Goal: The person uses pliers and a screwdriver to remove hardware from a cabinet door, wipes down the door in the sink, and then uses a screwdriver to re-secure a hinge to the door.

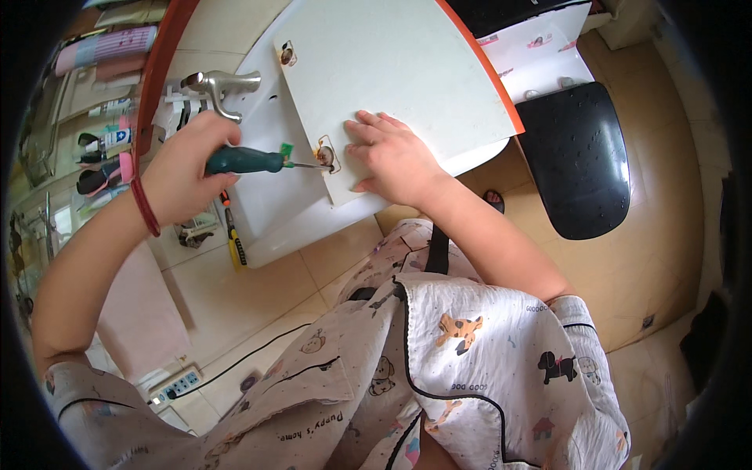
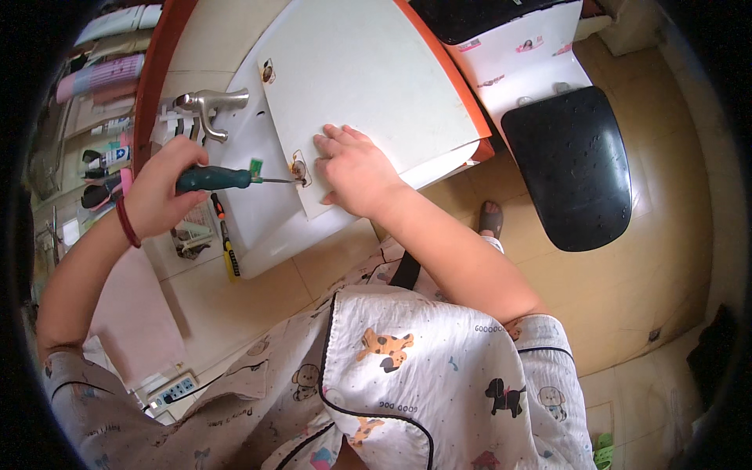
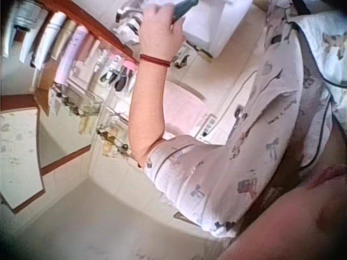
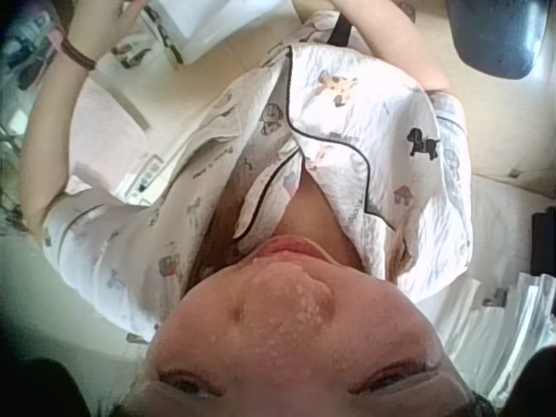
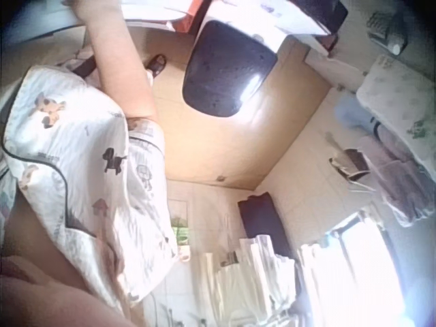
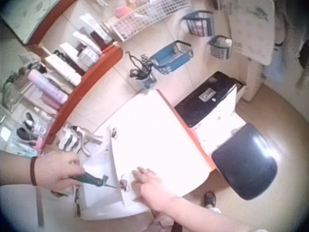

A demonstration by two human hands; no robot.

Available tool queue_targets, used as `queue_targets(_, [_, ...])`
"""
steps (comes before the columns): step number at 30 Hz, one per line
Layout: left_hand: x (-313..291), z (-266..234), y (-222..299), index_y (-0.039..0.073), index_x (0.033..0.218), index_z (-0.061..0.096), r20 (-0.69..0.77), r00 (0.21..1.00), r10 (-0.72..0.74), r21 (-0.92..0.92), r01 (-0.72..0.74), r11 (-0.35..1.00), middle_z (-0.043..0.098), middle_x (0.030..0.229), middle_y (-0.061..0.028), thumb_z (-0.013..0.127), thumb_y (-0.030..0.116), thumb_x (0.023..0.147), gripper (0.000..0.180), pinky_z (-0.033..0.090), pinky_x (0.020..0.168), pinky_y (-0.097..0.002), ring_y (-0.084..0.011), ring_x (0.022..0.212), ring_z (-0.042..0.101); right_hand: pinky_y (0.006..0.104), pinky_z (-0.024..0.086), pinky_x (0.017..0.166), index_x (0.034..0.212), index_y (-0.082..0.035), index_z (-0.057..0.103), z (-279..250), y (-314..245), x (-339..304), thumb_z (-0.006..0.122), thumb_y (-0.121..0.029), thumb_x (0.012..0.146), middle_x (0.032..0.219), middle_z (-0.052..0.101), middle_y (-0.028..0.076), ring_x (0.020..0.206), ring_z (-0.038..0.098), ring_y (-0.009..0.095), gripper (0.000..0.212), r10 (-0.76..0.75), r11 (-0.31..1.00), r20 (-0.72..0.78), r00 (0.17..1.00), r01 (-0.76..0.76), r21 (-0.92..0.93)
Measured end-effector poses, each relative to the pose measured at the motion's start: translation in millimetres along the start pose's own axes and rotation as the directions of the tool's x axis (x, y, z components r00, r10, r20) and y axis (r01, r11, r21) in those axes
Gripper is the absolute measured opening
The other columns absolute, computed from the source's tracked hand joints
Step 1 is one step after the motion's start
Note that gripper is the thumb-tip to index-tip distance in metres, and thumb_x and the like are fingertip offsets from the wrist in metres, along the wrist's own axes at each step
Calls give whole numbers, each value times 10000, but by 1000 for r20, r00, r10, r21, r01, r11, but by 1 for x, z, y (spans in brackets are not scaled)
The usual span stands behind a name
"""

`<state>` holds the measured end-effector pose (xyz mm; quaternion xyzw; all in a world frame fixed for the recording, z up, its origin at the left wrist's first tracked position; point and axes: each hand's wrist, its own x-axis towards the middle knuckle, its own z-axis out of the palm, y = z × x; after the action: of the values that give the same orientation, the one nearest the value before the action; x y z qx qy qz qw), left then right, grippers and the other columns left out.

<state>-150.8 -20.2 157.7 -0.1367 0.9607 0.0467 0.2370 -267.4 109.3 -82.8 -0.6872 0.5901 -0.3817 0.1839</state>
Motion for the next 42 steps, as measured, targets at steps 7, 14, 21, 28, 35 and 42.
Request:
queue_targets(7, [-3,-1,21,35,897,542,288,939,187,389,-294,873,468,716,-82,639,191,756,231,413,482,-358,-247,569,512,369,276,1057,1029,-73,627,0,-2,-4,746,-254,631,1283,454,82,1256,348,245,454,-1,1000,-8,1000,1,21])
queue_targets(14, [-8,24,5,19,742,545,291,607,-739,-326,790,520,490,540,-13,605,345,825,342,312,356,-240,-74,383,386,365,282,1051,999,-63,637,-2,-4,-4,753,-244,620,1244,485,99,1238,371,257,436,1,999,-54,999,1,38])
queue_targets(21, [-24,16,-1,48,901,492,-131,991,-33,-45,27,999,422,593,-35,619,185,801,212,387,489,-302,-188,532,483,373,278,1057,1060,-80,622,0,-2,-3,753,-251,625,1296,453,72,1262,344,234,486,6,1000,-17,1000,-6,7])
queue_targets(28, [0,1,26,-4,725,540,201,924,-325,35,325,945,484,598,-150,528,182,853,226,402,544,-393,-301,546,497,369,272,1055,1019,-76,634,3,-2,-4,755,-269,626,1266,466,86,1247,358,253,454,-15,1000,-36,999,15,2])
queue_targets(35, [-20,13,15,0,867,521,-40,951,-306,-213,291,933,474,697,-119,598,140,798,174,414,546,-342,-224,649,496,378,271,1057,1073,-114,625,-3,-4,-2,758,-278,616,1313,438,73,1264,342,240,504,14,1000,17,1000,-13,-9])
queue_targets(42, [-11,16,23,14,922,551,-11,935,-354,88,353,931,543,825,-159,598,223,810,241,413,594,-374,-307,748,534,383,249,1068,1080,-130,623,0,-4,0,754,-305,631,1299,436,72,1264,331,241,500,30,999,42,999,-29,-34])
